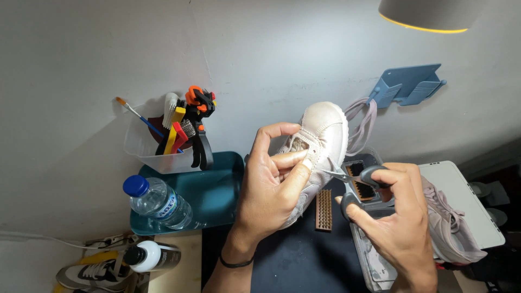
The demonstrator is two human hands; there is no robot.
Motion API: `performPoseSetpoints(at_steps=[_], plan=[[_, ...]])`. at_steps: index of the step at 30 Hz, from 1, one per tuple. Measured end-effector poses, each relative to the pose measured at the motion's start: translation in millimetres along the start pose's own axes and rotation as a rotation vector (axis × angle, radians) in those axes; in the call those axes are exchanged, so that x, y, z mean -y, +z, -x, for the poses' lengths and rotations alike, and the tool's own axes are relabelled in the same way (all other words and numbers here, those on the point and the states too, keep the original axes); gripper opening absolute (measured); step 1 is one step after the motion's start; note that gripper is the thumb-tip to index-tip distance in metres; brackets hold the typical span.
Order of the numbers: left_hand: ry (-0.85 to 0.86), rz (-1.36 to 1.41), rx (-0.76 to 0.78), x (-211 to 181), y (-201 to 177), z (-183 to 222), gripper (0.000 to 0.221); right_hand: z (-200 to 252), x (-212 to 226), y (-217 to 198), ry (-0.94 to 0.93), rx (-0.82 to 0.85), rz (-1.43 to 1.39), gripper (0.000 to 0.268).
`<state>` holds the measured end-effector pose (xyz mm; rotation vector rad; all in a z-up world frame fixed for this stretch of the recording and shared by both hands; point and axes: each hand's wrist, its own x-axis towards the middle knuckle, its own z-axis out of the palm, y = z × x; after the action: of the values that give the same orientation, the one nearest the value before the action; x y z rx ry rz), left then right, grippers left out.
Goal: Trimming excess or loose threads from a sneaker using a pair of scissors as part of a shoe repair or cleaning process.
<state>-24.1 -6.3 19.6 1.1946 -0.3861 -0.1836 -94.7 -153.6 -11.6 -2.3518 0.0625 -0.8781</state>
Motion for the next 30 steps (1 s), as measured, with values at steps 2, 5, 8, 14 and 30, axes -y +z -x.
performPoseSetpoints(at_steps=[2, 5, 8, 14, 30], plan=[[0.004, -0.031, 0.023, -1.3, -2.3, 1.1, 0.029, 1.7, -4.4, -2.9, 0.004, 0.025, 0.034, 0.042], [-0.084, -0.083, 0.059, -2.9, -5.6, 0.7, 0.031, 0.3, -7.8, -6.2, -0.040, 0.013, 0.063, 0.044], [-0.141, -0.108, 0.089, -0.5, -6.8, 0.5, 0.034, -2.1, -14.4, -10.6, -0.102, 0.072, 0.052, 0.039], [-0.133, -0.118, 0.145, -0.1, -6.3, 0.3, 0.036, -8.5, -31.6, -17.6, -0.165, 0.146, 0.069, 0.041], [-0.124, -0.094, 0.198, 7.0, -6.9, -1.5, 0.038, -11.8, -45.2, -19.4, -0.297, 0.141, 0.074, 0.032]])
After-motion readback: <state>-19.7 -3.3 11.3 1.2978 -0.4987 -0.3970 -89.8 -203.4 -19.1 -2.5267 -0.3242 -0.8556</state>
